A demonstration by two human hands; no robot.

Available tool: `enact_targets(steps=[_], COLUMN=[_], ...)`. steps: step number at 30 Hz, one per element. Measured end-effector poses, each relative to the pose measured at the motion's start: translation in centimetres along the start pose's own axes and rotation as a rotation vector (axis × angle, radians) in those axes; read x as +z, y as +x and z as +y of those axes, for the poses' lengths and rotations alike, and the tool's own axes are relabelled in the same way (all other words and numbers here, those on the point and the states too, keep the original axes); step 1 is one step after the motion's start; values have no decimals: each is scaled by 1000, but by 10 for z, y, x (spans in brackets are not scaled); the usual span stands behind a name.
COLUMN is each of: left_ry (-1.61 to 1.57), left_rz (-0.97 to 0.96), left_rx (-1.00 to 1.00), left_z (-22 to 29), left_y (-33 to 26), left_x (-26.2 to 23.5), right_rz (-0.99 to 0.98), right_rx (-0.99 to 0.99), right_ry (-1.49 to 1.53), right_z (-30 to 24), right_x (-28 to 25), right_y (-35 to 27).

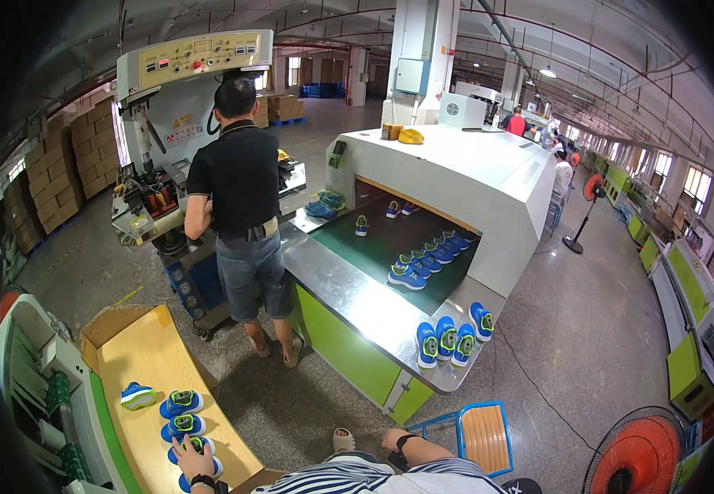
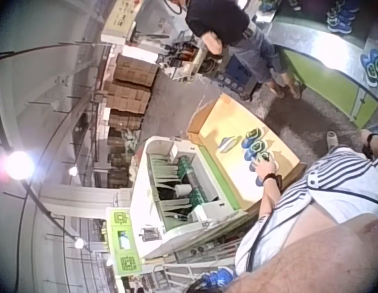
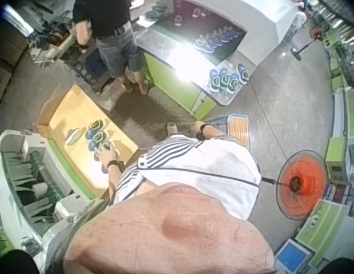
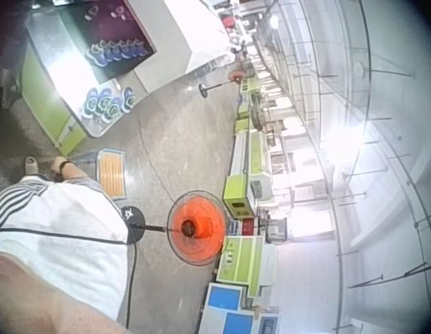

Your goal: The person repeatedly picks up blue and green sneakers from a wooden table and places them onto a conveyor belt machine. The person handles the shoes one at a time, arranging them on the table and feeding them into the machine's intake. A coworker is visible in the background handling similar shoes at a separate station.

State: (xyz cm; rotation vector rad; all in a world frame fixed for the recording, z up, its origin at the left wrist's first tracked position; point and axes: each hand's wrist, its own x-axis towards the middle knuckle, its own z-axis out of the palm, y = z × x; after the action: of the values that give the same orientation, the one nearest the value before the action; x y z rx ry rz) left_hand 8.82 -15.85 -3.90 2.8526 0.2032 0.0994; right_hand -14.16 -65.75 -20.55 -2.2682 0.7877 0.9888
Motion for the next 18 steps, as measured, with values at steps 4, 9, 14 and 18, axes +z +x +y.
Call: enact_targets(steps=[4, 9, 14, 18], left_ry=[4, 4, 12, -14], left_rz=[24, 25, 31, 62], left_rx=[13, 23, 23, 54], left_z=[-4, -3, -5, -8], left_y=[0, 0, 1, 0], left_x=[3, 5, 7, 4], right_rz=[14, 53, 101, 194], right_rx=[-41, -54, -234, -300], right_ry=[-42, -41, -258, 260], right_z=[1, 7, 5, -42], right_x=[2, 6, 3, -47], right_y=[2, 5, -4, -27])
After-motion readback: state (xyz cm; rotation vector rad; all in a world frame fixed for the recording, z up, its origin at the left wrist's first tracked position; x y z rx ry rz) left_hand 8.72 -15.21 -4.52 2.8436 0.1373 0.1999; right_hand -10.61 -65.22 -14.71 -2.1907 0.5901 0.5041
